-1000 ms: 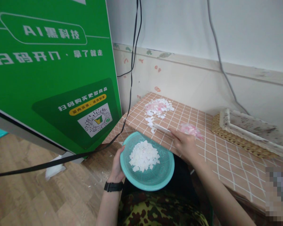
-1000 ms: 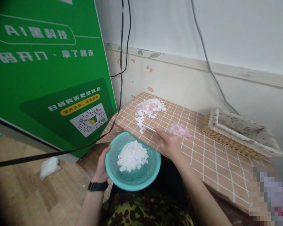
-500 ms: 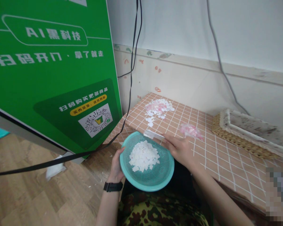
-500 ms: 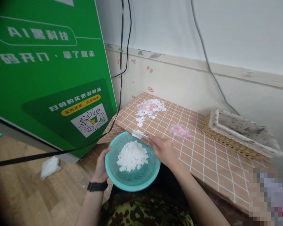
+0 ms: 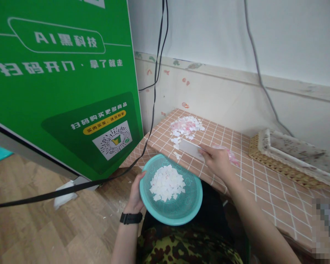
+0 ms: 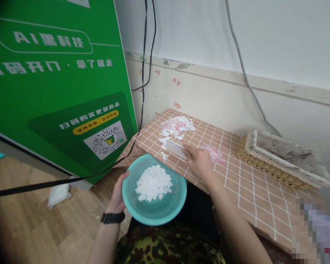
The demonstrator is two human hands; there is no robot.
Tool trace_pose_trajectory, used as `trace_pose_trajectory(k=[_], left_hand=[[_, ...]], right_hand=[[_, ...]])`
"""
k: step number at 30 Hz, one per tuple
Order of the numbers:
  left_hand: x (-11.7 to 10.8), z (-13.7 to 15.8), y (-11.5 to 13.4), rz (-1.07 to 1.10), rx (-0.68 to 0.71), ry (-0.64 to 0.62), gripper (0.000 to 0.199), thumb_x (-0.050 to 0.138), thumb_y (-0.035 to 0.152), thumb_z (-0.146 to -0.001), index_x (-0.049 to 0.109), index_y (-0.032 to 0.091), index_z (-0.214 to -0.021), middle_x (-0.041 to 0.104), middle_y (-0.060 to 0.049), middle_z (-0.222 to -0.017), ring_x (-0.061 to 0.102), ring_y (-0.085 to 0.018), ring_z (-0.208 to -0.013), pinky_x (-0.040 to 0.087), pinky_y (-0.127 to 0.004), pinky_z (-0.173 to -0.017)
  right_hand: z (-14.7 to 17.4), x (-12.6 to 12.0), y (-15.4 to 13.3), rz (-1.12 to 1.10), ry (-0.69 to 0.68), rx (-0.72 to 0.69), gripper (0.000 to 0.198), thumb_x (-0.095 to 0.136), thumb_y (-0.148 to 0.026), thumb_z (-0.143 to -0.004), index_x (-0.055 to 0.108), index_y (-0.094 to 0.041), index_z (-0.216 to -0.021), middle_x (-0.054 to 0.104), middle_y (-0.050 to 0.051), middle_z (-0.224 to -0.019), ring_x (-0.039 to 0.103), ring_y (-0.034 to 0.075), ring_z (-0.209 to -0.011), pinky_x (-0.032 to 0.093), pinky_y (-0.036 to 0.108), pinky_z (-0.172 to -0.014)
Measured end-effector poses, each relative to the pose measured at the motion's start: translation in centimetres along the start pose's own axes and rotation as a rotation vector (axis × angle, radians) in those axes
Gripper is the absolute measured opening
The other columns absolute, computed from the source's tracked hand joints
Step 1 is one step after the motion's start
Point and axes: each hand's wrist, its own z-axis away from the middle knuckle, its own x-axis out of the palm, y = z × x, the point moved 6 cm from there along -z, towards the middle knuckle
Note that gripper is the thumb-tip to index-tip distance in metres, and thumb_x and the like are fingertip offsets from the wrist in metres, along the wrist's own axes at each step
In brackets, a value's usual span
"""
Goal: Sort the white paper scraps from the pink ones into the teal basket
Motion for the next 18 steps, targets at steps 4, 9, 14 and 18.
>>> trace_pose_trajectory(k=[4,9,14,18], left_hand=[[-0.2,-0.1,0.0,-0.004,-0.007,-0.001,0.013,0.061,0.023,-0.074,0.068,0.013,-0.077,0.073,-0.005,-0.070,0.067,-0.019,-0.065,0.054,-0.028,-0.066],[-1.0,-0.3,-0.2,-0.025,-0.035,0.017,0.015,0.063,0.024,-0.072,0.068,0.012,-0.080,0.073,-0.005,-0.069,0.066,-0.018,-0.060,0.054,-0.028,-0.061],[-1.7,-0.5,-0.2,-0.034,-0.023,0.047,0.016,0.064,0.026,-0.072,0.067,0.013,-0.079,0.072,-0.003,-0.068,0.065,-0.016,-0.057,0.053,-0.027,-0.061],[-1.7,-0.6,-0.2,-0.047,-0.027,0.047,0.016,0.063,0.027,-0.072,0.067,0.013,-0.077,0.072,-0.003,-0.067,0.065,-0.016,-0.056,0.052,-0.026,-0.060]], right_hand=[[-1.2,-0.4,0.2,-0.016,0.018,0.048,0.029,0.049,-0.032,-0.085,0.068,-0.022,-0.105,0.073,0.005,-0.081,0.064,0.018,-0.060,0.047,0.028,-0.058],[-3.7,1.1,0.3,-0.122,-0.061,0.101,0.030,0.050,-0.030,-0.082,0.068,-0.021,-0.105,0.072,0.006,-0.092,0.065,0.020,-0.074,0.047,0.029,-0.063],[-4.8,0.1,2.4,-0.118,-0.136,0.195,0.032,0.054,-0.031,-0.077,0.071,-0.016,-0.099,0.072,0.007,-0.078,0.065,0.021,-0.069,0.046,0.029,-0.060],[-3.7,-0.3,4.6,-0.286,-0.133,0.360,0.039,0.055,-0.034,-0.075,0.069,-0.010,-0.102,0.067,0.005,-0.061,0.060,0.019,-0.050,0.045,0.027,-0.047]])
